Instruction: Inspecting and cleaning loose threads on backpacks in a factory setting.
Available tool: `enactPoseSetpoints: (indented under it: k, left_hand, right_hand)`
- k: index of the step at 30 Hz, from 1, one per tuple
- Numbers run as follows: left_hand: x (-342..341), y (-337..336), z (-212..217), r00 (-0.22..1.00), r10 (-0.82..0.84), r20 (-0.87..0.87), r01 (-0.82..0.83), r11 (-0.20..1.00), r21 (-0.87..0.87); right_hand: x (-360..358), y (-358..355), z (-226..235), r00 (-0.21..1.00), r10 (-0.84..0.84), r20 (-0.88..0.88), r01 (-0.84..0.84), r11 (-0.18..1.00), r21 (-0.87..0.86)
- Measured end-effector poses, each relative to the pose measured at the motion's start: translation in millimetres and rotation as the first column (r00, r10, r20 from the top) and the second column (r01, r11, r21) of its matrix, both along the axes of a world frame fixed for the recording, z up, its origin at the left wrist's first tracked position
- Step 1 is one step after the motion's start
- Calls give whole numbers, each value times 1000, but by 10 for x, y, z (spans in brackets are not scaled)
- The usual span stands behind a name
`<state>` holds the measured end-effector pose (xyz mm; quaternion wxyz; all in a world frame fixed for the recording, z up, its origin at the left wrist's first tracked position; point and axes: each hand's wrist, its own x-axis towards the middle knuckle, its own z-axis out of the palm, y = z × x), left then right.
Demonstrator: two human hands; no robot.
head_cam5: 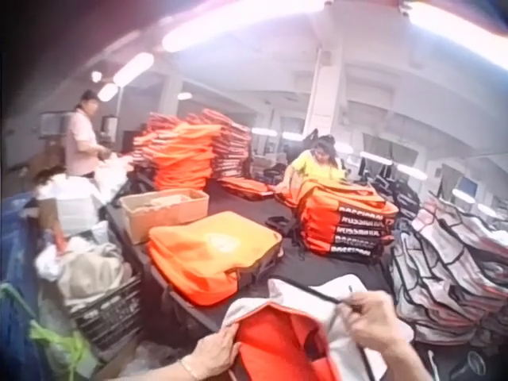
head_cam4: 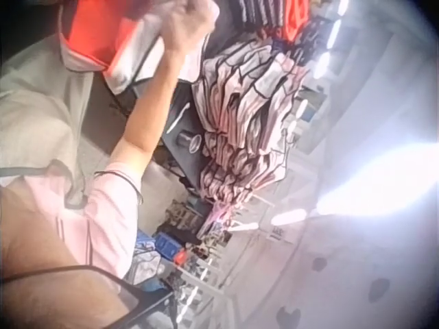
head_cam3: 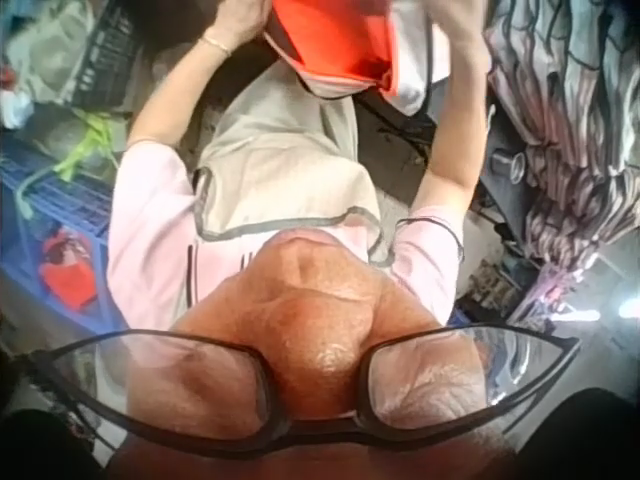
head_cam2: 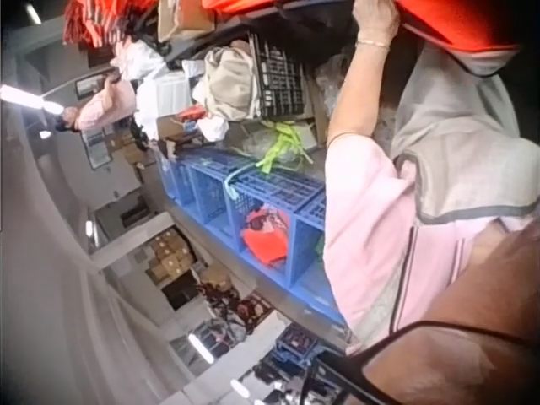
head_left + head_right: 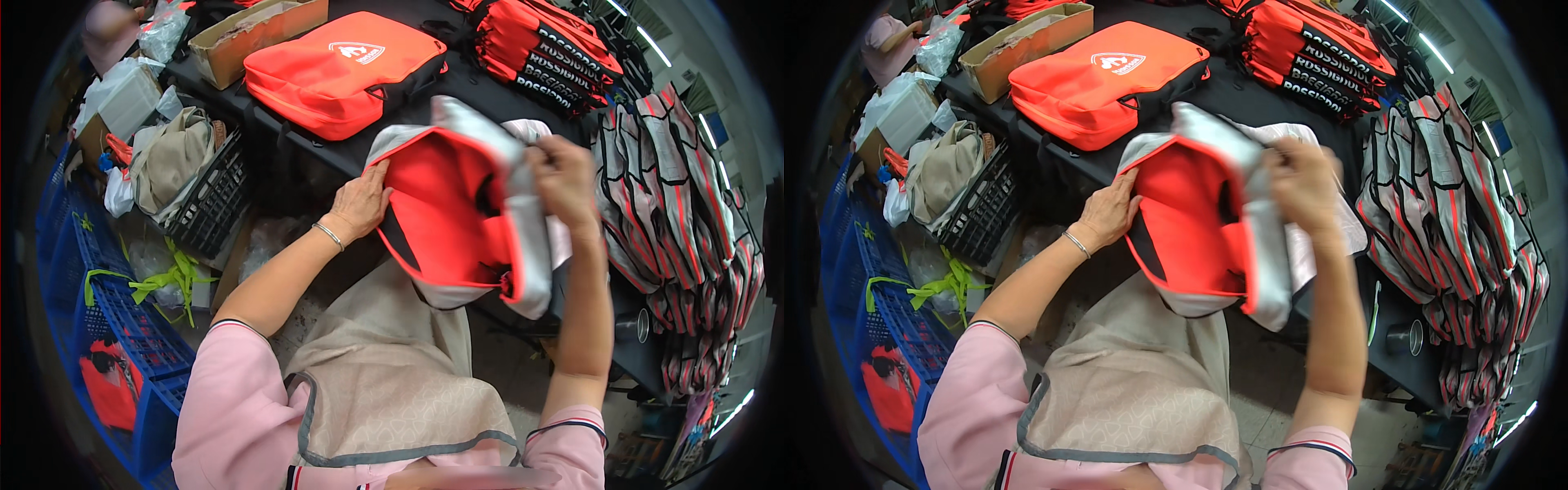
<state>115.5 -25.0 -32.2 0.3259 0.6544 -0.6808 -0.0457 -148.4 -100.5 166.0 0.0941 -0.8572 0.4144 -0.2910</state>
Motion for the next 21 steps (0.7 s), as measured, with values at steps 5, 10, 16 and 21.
enactPoseSetpoints:
  k: [5,10,16,21]
  left_hand:
    - [-88,166,161,997,32,73,-51,959,280]
    - [-88,115,732,349,171,-921,410,856,314]
    - [-22,-252,511,-127,288,-949,575,801,166]
    - [95,-140,546,497,127,-859,534,735,418]
  right_hand:
    - [-333,326,177,978,77,196,-97,991,93]
    - [-105,707,-299,957,248,153,-256,966,36]
    - [175,1282,-1167,874,484,-41,-481,874,68]
    - [117,1375,-1341,904,428,25,-411,849,331]
